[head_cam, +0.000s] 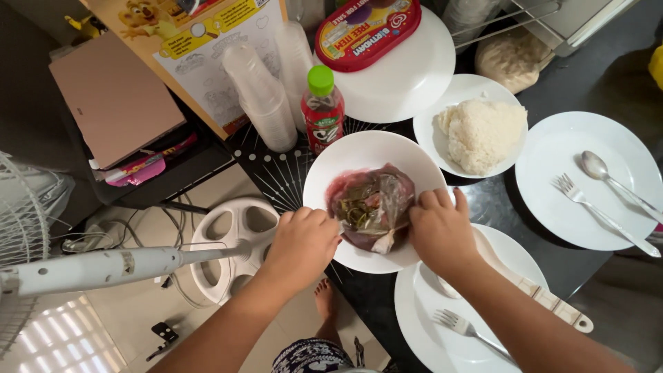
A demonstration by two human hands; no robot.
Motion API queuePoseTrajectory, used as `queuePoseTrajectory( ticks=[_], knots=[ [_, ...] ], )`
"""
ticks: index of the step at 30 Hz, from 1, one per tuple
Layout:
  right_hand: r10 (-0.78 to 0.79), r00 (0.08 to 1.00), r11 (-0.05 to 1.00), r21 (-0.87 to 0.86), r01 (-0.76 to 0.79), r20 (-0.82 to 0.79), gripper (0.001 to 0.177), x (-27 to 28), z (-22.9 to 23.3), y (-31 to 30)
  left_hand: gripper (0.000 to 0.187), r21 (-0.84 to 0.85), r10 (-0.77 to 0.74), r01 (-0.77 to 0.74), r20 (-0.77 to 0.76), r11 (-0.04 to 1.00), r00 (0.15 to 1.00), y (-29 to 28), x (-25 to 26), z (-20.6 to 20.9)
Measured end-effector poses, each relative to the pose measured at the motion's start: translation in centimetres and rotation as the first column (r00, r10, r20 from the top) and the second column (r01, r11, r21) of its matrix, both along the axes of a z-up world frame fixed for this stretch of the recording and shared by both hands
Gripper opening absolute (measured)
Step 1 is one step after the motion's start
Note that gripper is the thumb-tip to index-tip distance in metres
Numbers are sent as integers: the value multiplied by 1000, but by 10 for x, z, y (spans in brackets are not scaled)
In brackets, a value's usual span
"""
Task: Unboxing food from plastic bags and arranging it into bowls and plates on a table.
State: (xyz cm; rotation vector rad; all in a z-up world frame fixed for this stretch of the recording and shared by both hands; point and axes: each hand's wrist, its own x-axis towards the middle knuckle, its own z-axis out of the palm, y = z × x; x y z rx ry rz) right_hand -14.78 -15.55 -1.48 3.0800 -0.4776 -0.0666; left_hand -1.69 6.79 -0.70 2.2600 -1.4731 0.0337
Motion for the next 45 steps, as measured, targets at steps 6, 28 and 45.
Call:
queuePoseTrajectory(
  ticks=[6, 28, 45],
  knots=[
    [-8, 944, 930, 351, -114, 330, 9, 0, 15, -3, 8, -66, 69, -73, -60, 995, 996, -2, -1, -3],
    [-429, 885, 564, 819, 105, 182, 14, 6, 59, 0, 17, -76, 192, -251, -447, 965, 873, -35, -6, 12],
    [-626, 780, 176, 975, 137, 3, 16, 44, 56, -9, 7, -168, 100, -164, -333, 972, 938, -61, 6, -19]
  ],
)
